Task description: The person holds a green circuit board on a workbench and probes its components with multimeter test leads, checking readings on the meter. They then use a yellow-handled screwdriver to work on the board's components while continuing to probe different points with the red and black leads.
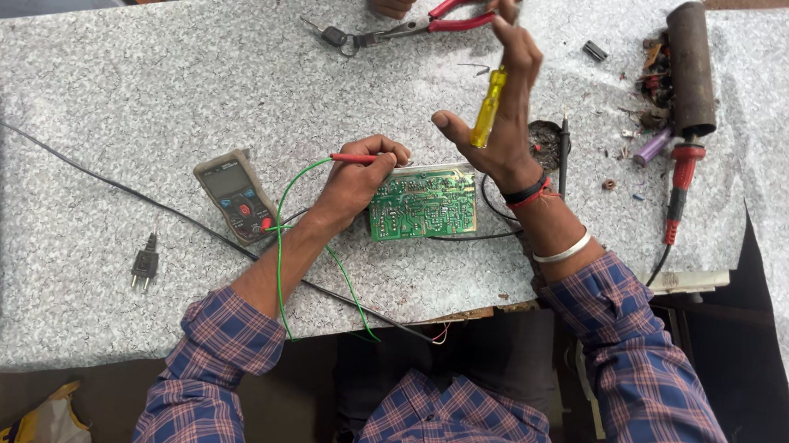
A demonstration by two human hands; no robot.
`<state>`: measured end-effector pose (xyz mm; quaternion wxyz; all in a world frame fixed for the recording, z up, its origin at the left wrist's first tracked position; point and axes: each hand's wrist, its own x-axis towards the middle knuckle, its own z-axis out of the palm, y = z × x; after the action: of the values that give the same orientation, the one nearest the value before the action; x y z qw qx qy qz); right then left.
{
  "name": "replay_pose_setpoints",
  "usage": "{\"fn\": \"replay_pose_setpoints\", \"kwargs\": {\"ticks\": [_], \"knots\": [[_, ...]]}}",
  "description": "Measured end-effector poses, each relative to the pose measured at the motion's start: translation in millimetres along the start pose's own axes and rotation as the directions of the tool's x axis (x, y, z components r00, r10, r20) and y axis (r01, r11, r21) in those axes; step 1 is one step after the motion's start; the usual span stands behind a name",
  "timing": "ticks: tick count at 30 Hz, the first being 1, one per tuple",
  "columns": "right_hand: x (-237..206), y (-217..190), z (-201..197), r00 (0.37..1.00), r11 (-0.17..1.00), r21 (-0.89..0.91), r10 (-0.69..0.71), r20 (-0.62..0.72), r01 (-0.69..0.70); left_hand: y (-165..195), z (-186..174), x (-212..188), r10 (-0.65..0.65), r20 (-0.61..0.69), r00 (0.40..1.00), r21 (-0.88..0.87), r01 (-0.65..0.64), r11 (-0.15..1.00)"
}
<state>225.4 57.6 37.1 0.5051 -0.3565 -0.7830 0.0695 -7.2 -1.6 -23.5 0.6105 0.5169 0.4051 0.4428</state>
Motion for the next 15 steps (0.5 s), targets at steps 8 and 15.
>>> {"fn": "replay_pose_setpoints", "kwargs": {"ticks": [8, 15], "knots": [[-0.1, -3.7, 1.3, 0.995, 0.999, 0.036, 0.024, 0.094, -0.027, 1.4, -0.6, 0.7, -0.03, -0.011, 0.999, 0.002, 0.03, 1.0], [1.3, -0.7, 2.5, 0.979, 0.996, 0.087, 0.017, 0.202, -0.035, 7.8, 4.3, 2.5, 0.028, -0.019, 0.999, 0.001, -0.028, 1.0]]}}
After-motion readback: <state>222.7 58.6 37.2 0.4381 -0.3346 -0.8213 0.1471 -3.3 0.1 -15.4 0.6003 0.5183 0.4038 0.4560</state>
